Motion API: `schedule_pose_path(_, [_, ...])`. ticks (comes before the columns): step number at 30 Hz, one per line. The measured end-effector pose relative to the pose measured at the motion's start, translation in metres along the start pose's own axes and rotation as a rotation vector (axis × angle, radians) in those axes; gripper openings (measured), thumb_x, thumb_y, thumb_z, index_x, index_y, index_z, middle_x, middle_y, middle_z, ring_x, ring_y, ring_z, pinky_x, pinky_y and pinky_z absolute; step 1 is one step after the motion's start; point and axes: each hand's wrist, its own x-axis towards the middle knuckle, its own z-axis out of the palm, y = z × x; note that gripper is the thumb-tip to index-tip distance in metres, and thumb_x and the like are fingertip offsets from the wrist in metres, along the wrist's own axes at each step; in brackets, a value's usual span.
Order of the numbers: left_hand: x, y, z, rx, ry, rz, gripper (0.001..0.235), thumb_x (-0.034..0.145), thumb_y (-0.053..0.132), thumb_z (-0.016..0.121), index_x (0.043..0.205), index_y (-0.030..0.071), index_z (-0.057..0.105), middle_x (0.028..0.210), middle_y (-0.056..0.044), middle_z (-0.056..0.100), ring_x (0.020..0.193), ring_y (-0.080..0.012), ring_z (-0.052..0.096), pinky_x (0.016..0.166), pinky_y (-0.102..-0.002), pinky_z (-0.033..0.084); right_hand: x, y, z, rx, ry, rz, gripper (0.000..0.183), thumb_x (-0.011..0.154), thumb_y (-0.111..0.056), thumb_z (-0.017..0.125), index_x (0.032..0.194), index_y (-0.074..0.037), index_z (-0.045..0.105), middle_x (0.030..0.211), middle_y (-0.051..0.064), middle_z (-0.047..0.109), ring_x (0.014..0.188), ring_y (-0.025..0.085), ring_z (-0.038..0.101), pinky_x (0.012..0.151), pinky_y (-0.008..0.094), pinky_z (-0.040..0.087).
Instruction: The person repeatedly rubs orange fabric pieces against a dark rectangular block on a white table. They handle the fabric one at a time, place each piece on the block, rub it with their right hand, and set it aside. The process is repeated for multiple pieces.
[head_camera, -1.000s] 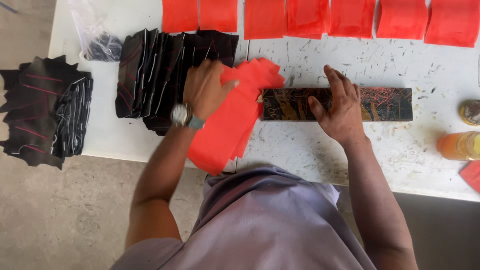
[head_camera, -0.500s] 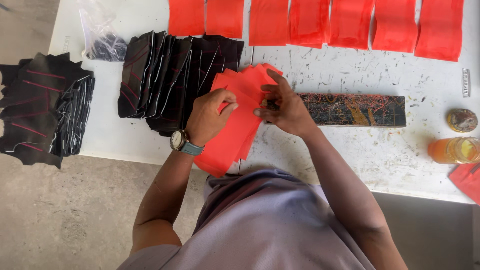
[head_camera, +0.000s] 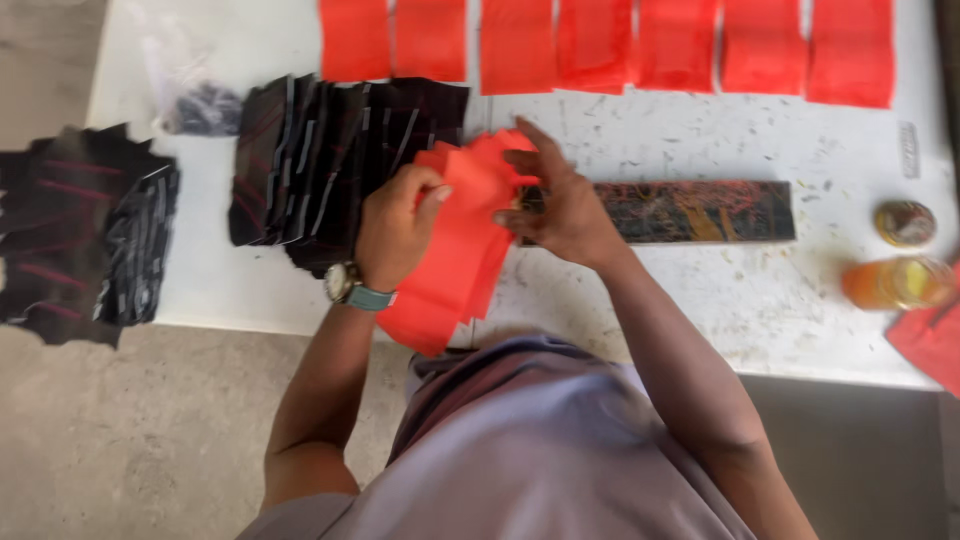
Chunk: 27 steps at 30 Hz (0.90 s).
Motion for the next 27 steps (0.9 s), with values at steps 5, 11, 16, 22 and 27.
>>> schedule_pose_path(5, [0.019, 0.014, 0.014, -0.198, -0.061, -0.049, 0.018, 0.103, 0.012, 0.073, 0.107, 0.002, 0.059, 0.085, -0.011, 0.067, 0.072, -0.0231, 0.067, 0.064, -0.034, 0.053, -0.010, 0.004, -0.020, 0.246, -0.004, -0.086, 0.095, 0.087, 0.006, 0.081, 0.165, -0.011, 0.029, 0.122, 0.033, 0.062, 0.111, 0.027, 0.065, 0.093, 0.040, 0.057])
schedule_pose_path(11, [0.039, 0.030, 0.071, -0.906, -0.487, -0.160, 0.078, 0.086, 0.012, 0.085, 0.144, 0.008, 0.032, 0.120, -0.007, 0.062, 0.108, -0.0157, 0.068, 0.086, -0.032, 0.062, -0.041, 0.024, -0.071, 0.742, 0.165, -0.197, 0.079, 0.087, 0.013, 0.077, 0.154, -0.005, 0.038, 0.131, 0.016, 0.067, 0.119, 0.025, 0.069, 0.100, 0.041, 0.063])
schedule_pose_path(16, [0.043, 0.039, 0.134, -1.071, -0.639, -0.249, 0.076, 0.087, 0.008, 0.084, 0.145, 0.003, 0.036, 0.133, -0.012, 0.061, 0.115, -0.0174, 0.067, 0.092, -0.033, 0.060, -0.086, 0.042, -0.135, 0.704, 0.418, -0.232, 0.083, 0.088, 0.011, 0.077, 0.157, -0.006, 0.035, 0.119, 0.016, 0.072, 0.110, 0.026, 0.073, 0.092, 0.041, 0.064])
schedule_pose_path(22, [0.092, 0.003, 0.156, -0.914, -0.622, -0.510, 0.070, 0.083, 0.008, 0.086, 0.139, 0.005, 0.044, 0.101, -0.015, 0.069, 0.091, -0.0171, 0.069, 0.080, -0.030, 0.059, -0.121, 0.096, -0.195, 0.538, 0.656, -0.090, 0.088, 0.087, 0.008, 0.082, 0.160, -0.006, 0.033, 0.097, 0.014, 0.073, 0.087, 0.025, 0.073, 0.076, 0.037, 0.063])
schedule_pose_path(27, [0.108, -0.005, 0.192, -0.494, -0.700, -0.438, 0.077, 0.072, 0.011, 0.093, 0.134, 0.005, 0.047, 0.103, -0.010, 0.065, 0.087, -0.0150, 0.065, 0.075, -0.031, 0.060, -0.111, 0.140, -0.197, -0.122, 0.722, 0.239, 0.082, 0.082, -0.001, 0.086, 0.152, -0.004, 0.044, 0.094, 0.012, 0.077, 0.083, 0.015, 0.072, 0.069, 0.028, 0.060])
